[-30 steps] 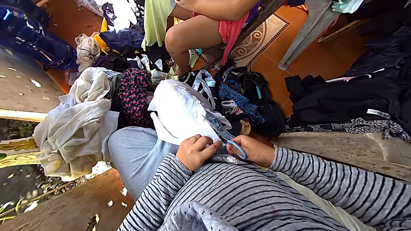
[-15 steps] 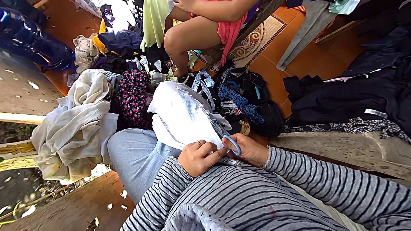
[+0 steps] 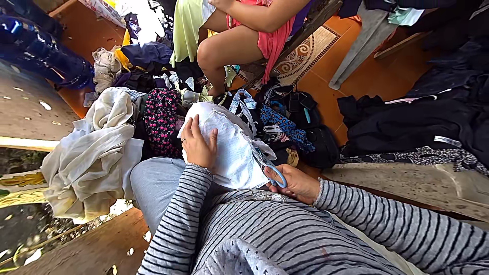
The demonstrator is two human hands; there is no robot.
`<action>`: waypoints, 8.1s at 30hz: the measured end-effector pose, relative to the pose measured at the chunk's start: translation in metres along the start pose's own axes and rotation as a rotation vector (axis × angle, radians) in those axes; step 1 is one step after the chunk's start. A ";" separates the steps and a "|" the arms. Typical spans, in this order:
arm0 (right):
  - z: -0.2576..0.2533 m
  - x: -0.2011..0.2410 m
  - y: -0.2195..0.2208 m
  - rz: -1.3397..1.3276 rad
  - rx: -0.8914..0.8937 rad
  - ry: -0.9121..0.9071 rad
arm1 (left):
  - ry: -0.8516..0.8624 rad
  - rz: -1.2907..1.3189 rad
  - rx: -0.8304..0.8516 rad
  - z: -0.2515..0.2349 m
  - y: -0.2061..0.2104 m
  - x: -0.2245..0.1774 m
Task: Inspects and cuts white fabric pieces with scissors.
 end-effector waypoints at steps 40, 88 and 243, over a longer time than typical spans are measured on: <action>-0.020 0.026 0.003 0.124 -0.033 -0.062 | 0.239 -0.203 0.139 0.057 0.035 -0.029; -0.065 0.098 0.007 0.000 0.036 0.099 | 0.256 -0.198 0.125 0.055 0.032 -0.030; -0.047 0.158 -0.006 1.066 0.430 -0.522 | -0.261 0.990 -0.238 0.025 -0.084 -0.026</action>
Point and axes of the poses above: each hand's wrist, its own z-axis away from the middle knuckle, its own y-axis out of the palm, x = y × z, the point moved 5 cm from there along -z, towards the middle knuckle, and after that the axes turned 12 degrees about y, right-handed, at the moved point
